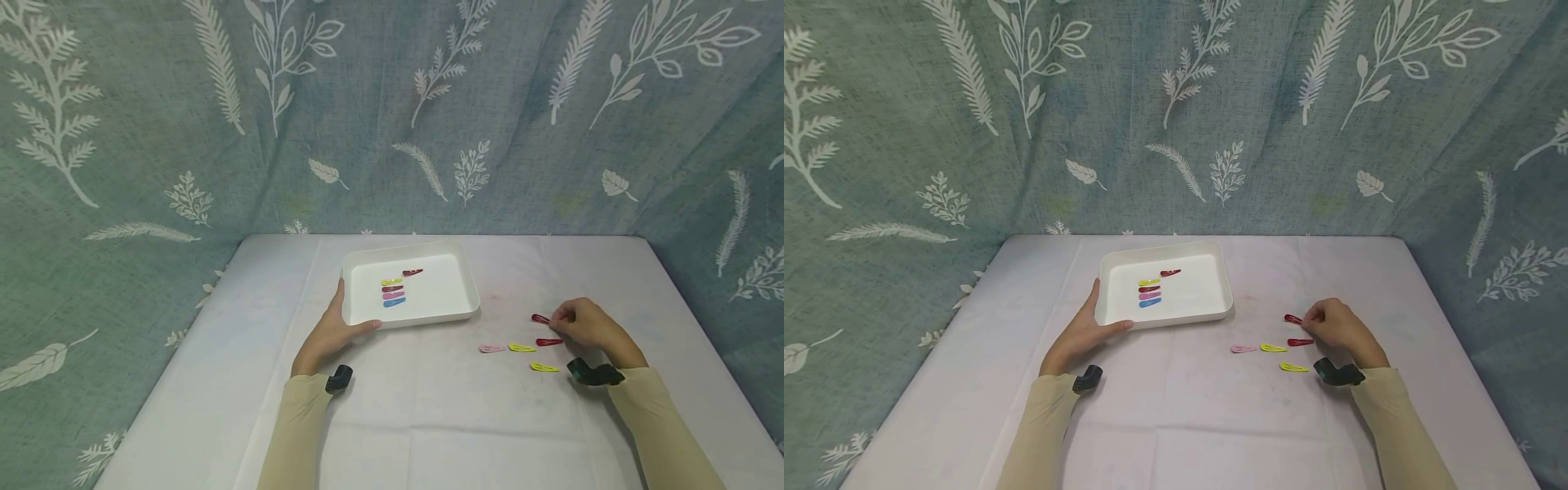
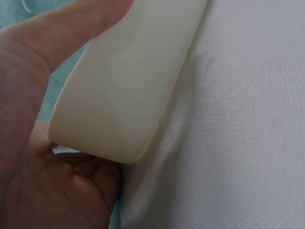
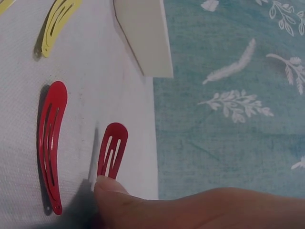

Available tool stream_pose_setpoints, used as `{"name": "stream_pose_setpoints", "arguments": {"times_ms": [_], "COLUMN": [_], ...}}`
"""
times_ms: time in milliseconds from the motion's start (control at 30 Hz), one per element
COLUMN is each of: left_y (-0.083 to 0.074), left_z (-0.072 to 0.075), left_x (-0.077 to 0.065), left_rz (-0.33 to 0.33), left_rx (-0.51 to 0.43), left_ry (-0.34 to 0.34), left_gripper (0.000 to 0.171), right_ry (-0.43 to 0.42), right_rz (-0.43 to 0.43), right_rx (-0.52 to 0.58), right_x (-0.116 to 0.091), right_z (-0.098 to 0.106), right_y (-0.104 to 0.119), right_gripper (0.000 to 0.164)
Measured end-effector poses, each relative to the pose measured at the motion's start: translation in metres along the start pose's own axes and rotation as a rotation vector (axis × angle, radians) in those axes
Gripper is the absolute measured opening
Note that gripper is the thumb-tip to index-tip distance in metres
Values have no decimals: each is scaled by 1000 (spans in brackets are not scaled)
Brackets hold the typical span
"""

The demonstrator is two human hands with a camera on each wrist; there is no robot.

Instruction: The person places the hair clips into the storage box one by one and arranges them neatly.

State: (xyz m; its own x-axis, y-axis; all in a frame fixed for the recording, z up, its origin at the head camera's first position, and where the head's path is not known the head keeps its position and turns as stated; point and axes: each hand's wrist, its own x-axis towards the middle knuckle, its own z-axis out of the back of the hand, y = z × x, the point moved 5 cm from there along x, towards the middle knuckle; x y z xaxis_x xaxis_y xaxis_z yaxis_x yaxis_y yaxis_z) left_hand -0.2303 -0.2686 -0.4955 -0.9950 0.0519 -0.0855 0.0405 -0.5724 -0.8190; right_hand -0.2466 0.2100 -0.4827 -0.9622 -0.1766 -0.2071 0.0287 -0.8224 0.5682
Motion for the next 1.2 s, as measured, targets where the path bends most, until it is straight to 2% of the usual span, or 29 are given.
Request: {"name": "stream_pose_setpoints", "arguments": {"times_ms": [167,400,633,800,1200], "left_y": [2,3,2,2,2], "left_z": [0,-1,-1,0,0], "left_x": [2,1,1,1,0], "left_rz": [15,3,-14,7,15], "left_rx": [5,-2,-15,-8,-3], "left_ry": [2,3,0,3,5], "left_gripper": [140,140,140,141,141], "right_ry": [-6,-18,-64,-91,-83], "right_rz": [-3,-7,-1,-10,-46], "right_rx": [4,60,116,145,223], "right_x": [1,-1,0,1,2], "right_z": [0,1,4,5,5], "right_y": [-2,1,1,1,2], "right_gripper": [10,13,19,21,25]}}
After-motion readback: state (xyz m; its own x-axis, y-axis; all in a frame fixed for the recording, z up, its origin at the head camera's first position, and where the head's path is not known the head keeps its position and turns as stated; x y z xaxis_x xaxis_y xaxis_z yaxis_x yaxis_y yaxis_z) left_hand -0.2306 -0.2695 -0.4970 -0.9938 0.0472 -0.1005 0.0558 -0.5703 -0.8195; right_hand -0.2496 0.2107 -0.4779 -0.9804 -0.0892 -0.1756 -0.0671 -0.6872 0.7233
